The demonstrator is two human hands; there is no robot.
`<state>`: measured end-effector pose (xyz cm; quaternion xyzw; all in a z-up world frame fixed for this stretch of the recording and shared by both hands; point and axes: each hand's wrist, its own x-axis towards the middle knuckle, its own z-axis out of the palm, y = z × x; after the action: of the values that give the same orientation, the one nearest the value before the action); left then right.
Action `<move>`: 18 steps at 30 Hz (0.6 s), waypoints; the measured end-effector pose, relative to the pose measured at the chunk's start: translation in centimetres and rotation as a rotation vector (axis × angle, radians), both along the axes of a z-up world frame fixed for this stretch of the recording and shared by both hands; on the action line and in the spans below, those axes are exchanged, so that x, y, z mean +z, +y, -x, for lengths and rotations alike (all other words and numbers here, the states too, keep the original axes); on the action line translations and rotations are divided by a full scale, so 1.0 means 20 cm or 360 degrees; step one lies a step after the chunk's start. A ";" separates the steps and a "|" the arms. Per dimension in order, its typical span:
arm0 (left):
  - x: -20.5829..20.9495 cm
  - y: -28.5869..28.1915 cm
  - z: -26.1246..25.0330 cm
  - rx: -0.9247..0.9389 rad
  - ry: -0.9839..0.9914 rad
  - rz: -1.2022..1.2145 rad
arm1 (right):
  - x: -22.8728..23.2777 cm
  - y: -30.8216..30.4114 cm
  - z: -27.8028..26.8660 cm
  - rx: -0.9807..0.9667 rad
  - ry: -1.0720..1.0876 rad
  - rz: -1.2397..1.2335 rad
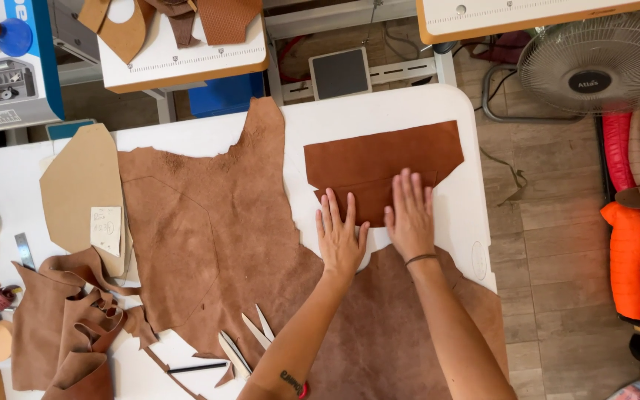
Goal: Cutting out pattern pieces from a brown leather hide using scissors on a workshop table.
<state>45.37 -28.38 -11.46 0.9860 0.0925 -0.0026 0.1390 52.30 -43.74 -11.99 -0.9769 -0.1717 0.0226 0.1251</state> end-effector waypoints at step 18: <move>0.19 0.66 1.04 0.0044 -0.0200 0.0127 | 0.15 0.68 1.01 0.0423 -0.0111 -0.0301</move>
<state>24.56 -15.12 -7.58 0.9765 0.0970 0.0577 0.1838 32.04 -30.13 -9.07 -0.9297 -0.3050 -0.0112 0.2062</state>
